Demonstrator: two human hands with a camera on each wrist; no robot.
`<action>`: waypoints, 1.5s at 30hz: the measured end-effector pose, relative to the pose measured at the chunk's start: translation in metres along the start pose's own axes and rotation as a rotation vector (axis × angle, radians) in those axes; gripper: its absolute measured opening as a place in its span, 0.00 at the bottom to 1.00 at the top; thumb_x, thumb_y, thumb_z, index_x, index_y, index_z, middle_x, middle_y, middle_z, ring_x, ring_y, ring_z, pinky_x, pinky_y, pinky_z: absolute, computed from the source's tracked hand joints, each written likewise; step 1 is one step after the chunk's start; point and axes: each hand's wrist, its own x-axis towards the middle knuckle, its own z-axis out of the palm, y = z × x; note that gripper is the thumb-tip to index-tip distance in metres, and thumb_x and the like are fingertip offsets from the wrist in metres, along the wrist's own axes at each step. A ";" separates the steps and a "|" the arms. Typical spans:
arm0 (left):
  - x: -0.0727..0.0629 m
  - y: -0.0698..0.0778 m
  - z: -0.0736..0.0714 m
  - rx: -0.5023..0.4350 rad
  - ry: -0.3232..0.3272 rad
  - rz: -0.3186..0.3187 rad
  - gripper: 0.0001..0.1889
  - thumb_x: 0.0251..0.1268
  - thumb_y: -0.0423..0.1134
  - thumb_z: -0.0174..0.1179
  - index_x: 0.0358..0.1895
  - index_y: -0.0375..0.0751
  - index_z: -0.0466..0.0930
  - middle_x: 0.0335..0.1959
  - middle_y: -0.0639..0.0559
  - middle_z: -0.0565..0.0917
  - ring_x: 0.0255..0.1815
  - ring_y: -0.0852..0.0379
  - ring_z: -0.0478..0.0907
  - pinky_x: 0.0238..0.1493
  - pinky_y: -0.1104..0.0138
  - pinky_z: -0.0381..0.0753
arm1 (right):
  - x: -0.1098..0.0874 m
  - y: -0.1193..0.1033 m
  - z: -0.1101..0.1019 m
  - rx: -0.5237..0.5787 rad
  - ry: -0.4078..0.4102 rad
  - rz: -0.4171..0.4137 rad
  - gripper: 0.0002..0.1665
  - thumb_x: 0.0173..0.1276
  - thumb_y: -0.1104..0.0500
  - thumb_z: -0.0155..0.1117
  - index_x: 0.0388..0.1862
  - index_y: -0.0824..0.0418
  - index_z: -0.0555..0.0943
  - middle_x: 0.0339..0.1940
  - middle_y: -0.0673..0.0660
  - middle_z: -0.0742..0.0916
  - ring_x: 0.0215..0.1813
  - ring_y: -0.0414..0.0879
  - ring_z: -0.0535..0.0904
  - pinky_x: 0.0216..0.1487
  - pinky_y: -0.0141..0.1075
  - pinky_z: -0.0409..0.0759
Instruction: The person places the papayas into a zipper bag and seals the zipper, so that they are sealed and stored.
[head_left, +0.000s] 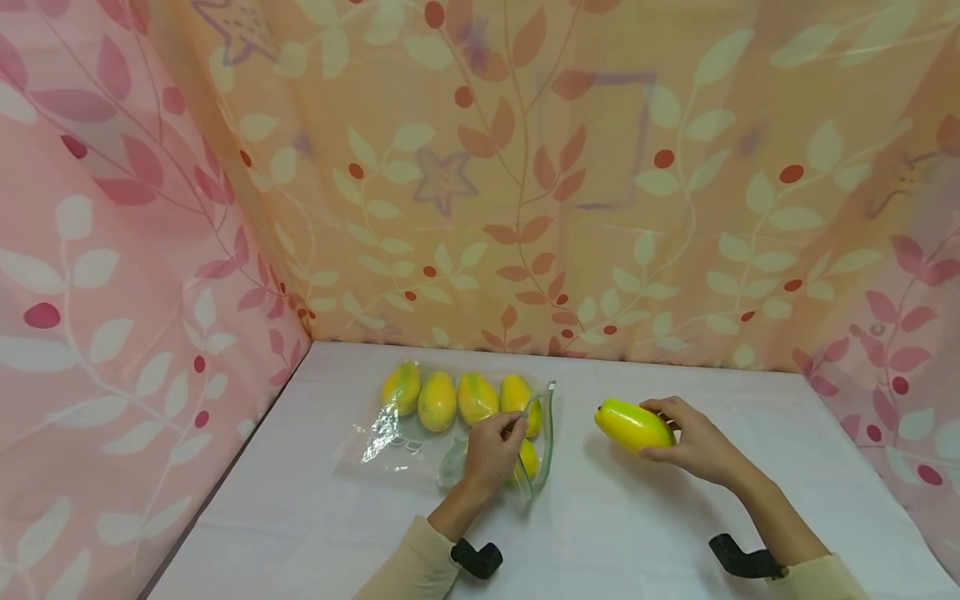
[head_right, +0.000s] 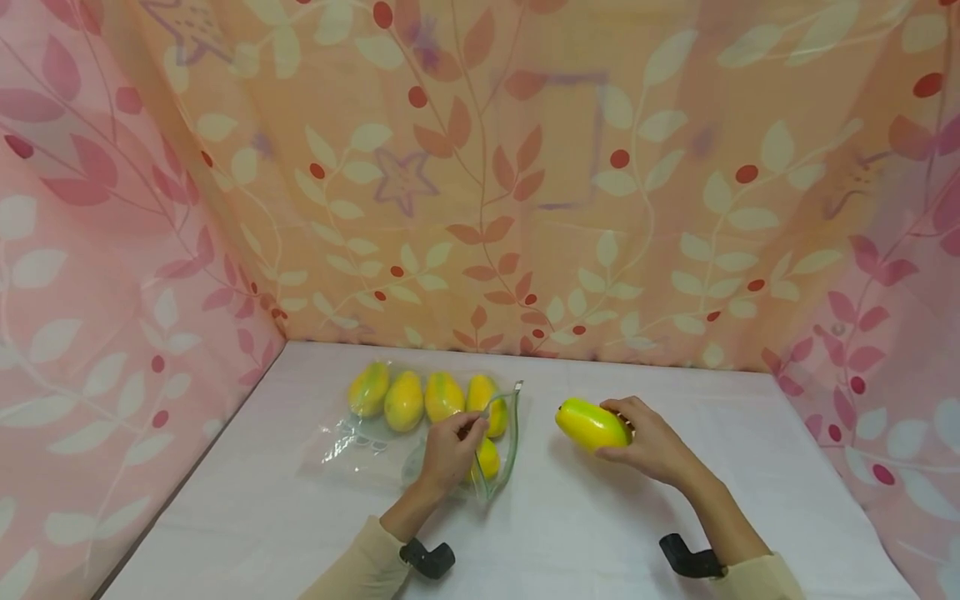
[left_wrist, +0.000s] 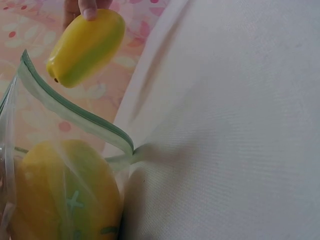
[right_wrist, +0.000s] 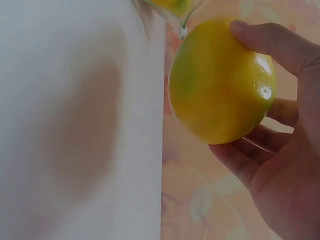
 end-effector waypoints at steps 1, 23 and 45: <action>0.000 0.000 0.000 0.002 0.002 0.005 0.09 0.66 0.36 0.60 0.41 0.35 0.87 0.25 0.49 0.84 0.22 0.66 0.70 0.26 0.76 0.76 | 0.000 -0.002 0.002 0.004 -0.007 -0.007 0.38 0.52 0.49 0.77 0.59 0.63 0.76 0.50 0.56 0.81 0.48 0.47 0.76 0.48 0.35 0.79; 0.002 -0.001 0.000 0.006 0.001 0.056 0.09 0.65 0.36 0.61 0.40 0.35 0.87 0.26 0.49 0.85 0.23 0.67 0.71 0.26 0.76 0.77 | 0.014 -0.040 0.053 0.010 -0.261 -0.108 0.35 0.50 0.46 0.76 0.57 0.56 0.78 0.49 0.47 0.79 0.47 0.41 0.74 0.50 0.34 0.77; -0.002 0.004 -0.001 -0.025 -0.030 0.018 0.10 0.67 0.36 0.60 0.44 0.35 0.86 0.31 0.48 0.87 0.27 0.64 0.74 0.33 0.76 0.80 | 0.027 -0.059 0.083 0.060 -0.254 -0.116 0.35 0.51 0.45 0.76 0.58 0.55 0.78 0.50 0.48 0.80 0.46 0.41 0.74 0.50 0.36 0.78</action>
